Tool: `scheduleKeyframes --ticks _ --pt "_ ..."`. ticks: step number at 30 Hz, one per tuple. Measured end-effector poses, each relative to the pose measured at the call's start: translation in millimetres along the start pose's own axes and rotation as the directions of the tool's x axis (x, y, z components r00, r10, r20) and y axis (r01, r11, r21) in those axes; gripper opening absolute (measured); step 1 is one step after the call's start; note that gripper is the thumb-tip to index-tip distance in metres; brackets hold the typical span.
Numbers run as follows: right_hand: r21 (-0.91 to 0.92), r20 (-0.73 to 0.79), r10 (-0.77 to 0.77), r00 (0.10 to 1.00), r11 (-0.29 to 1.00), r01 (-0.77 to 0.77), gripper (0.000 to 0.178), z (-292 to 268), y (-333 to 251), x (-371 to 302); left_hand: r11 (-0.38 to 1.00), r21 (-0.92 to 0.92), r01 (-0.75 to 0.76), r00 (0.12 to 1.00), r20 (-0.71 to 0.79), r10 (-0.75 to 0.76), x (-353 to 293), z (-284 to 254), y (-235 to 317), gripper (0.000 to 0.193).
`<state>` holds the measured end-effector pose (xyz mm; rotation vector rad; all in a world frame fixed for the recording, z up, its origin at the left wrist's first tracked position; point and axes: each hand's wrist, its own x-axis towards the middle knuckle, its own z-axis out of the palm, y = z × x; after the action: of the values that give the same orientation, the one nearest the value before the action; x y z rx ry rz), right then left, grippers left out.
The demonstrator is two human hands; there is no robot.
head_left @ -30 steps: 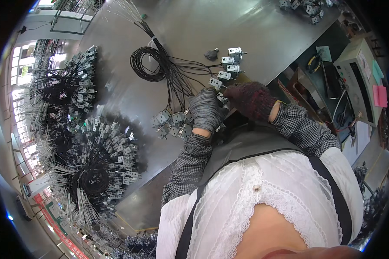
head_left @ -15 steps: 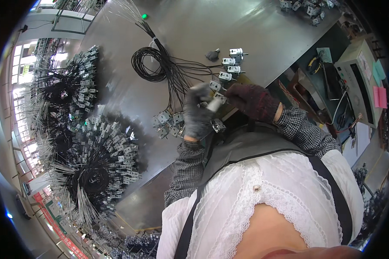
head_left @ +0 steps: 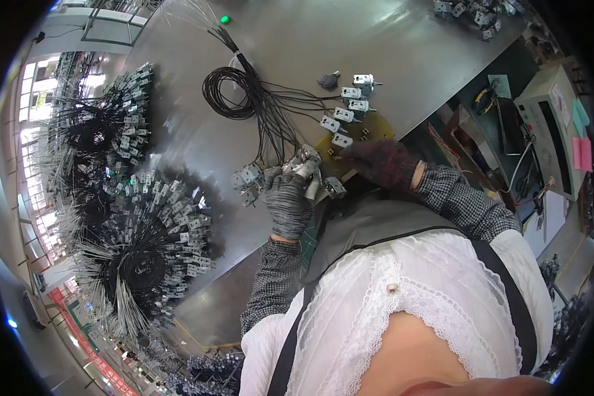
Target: The person assembles electronic cable harnesses by manually connecting and organizing wires and connectors on a workbench.
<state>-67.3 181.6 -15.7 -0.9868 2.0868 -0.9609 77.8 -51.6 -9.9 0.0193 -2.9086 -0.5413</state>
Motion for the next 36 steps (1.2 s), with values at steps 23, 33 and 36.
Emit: scheduleKeyframes --ticks 23,33,36 --pt "-0.05 -0.026 0.041 0.999 0.998 -0.043 0.035 -12.7 3.7 3.4 0.7 -0.699 0.147 0.946 -0.107 -0.306 53.2 15.9 48.2 0.068" --pt "-0.14 -0.288 -0.013 0.958 0.99 -0.028 0.03 -43.0 48.8 18.9 0.939 -0.284 0.194 0.972 0.184 -0.145 59.7 12.8 21.1 0.053" --pt "-0.106 -0.218 0.005 0.976 0.994 -0.028 0.028 -38.9 35.1 17.7 0.946 -0.174 0.273 0.9 0.394 -0.188 74.7 1.2 28.0 0.05"
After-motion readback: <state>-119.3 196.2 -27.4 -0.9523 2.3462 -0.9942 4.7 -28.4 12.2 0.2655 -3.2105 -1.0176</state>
